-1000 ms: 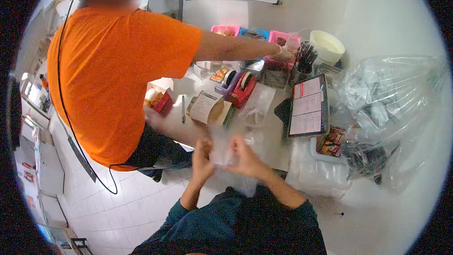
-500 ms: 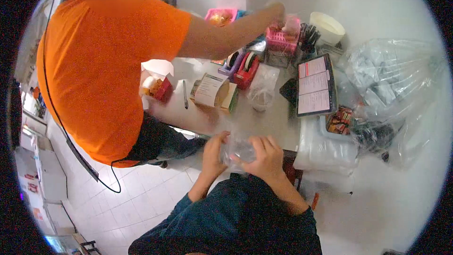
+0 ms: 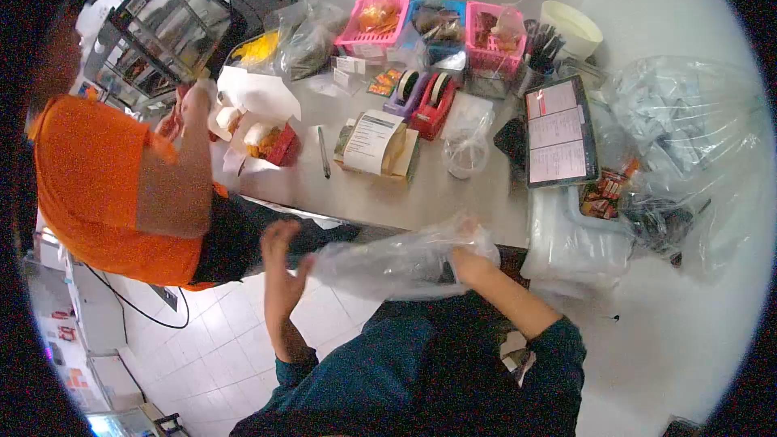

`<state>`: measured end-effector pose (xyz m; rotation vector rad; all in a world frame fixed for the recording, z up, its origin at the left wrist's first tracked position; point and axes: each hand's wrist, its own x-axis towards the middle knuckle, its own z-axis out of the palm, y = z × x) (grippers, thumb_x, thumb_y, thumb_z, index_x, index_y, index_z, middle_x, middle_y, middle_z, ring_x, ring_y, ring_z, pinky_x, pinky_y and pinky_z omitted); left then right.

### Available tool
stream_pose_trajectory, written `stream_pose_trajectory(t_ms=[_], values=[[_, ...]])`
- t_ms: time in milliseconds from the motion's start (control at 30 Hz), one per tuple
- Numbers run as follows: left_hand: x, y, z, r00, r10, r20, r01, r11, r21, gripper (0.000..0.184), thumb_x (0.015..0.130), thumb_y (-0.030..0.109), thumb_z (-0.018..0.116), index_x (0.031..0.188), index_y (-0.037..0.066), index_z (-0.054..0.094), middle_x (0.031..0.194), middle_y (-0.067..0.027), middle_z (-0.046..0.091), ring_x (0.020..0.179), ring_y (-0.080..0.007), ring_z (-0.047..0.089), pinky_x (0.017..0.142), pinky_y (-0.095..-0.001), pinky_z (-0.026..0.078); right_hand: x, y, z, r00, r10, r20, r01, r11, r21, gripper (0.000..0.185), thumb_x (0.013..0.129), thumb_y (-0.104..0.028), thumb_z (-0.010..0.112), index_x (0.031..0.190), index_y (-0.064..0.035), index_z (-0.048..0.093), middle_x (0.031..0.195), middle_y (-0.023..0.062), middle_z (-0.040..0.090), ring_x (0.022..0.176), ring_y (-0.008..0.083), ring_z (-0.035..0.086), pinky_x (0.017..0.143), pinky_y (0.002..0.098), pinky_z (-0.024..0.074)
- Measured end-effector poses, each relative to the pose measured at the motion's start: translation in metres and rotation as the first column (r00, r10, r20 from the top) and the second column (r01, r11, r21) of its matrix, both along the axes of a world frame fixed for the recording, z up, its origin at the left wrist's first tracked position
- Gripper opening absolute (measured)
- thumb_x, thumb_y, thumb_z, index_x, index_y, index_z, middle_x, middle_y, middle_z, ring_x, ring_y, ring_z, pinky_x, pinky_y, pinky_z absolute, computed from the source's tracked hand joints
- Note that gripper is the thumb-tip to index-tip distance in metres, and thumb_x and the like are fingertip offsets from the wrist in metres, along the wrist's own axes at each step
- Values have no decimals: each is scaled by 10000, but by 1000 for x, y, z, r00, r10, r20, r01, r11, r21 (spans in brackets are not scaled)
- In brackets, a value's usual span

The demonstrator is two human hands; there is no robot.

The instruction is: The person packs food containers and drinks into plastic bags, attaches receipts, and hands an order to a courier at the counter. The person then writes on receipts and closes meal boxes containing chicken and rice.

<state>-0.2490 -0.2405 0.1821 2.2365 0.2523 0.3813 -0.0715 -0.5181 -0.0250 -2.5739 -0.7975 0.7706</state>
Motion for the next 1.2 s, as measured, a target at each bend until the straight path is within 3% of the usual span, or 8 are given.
stream_pose_trajectory(t_ms=[133, 400, 600, 667, 800, 867, 967, 1200], values=[[43, -75, 44, 890, -455, -27, 419, 841, -343, 198, 809, 107, 451, 923, -24, 545, 873, -177, 555, 849, -271, 542, 785, -335, 415, -11, 57, 21, 987, -66, -145, 118, 916, 383, 405, 817, -145, 385, 1204, -26, 363, 1204, 212, 382, 1134, 309, 347, 983, 368, 228], [86, -54, -141, 922, -162, -351, 355, 712, 605, 481, 711, 133, 494, 1180, 66, 416, 1206, -207, 385, 1150, -260, 343, 906, -396, 338, 28, 22, 145, 925, 276, -262, -288, 958, -5, 348, 837, -150, 392, 1169, -50, 416, 1185, 144, 430, 1055, 226, 423, 936, 319, 299], [94, -80, -171, 680, -368, -634, 362, 921, -145, 421, 823, 150, 370, 1235, 72, 324, 1188, -253, 381, 1031, -355, 449, 899, -423, 345, 104, 28, 172, 596, 608, -524, -771, 615, -164, 281, 800, -149, 501, 1058, -45, 536, 1039, 102, 559, 930, 224, 518, 832, 302, 391], [123, -81, -161, 742, -193, -642, 326, 941, 93, 413, 786, 97, 391, 1194, 45, 346, 1099, -244, 438, 909, -362, 509, 771, -415, 421, 124, 29, 191, 312, 877, -366, -429, 473, 770, 240, 789, -141, 529, 1005, -38, 557, 964, 95, 586, 845, 222, 550, 760, 312, 433], [153, -82, -155, 834, -143, -532, 404, 816, 414, 252, 785, 78, 370, 988, -35, 471, 903, -229, 520, 794, -334, 555, 694, -407, 450, 251, 20, 237, 993, -117, -16, 88, 638, 765, 121, 700, -59, 616, 814, -36, 585, 747, 26, 590, 680, 130, 560, 632, 266, 451], [162, -90, -139, 735, -188, -652, 519, 775, 361, 209, 790, 100, 378, 894, -25, 509, 869, -218, 529, 771, -313, 562, 707, -394, 441, 340, 16, 202, 656, -708, 262, 63, 397, 916, 169, 647, 19, 615, 792, -36, 548, 716, 66, 528, 619, 163, 523, 598, 270, 436], [170, -84, -118, 515, -487, -705, 766, 631, 124, 226, 790, 100, 389, 935, -36, 498, 893, -218, 537, 800, -322, 558, 717, -391, 437, 422, 3, 166, 217, -677, 703, 40, 726, 687, 197, 645, -78, 660, 798, -30, 546, 801, 109, 515, 659, 286, 515, 629, 341, 429], [307, -2, 36, 166, -923, -348, 807, 330, -489, 384, 820, 138, 446, 1164, -30, 421, 1037, -99, 548, 916, -179, 511, 826, -294, 402, 449, -5, 171, 489, -679, 547, 114, 672, 732, 245, 641, -182, 689, 767, -19, 555, 731, 124, 518, 651, 295, 506, 612, 362, 400]])
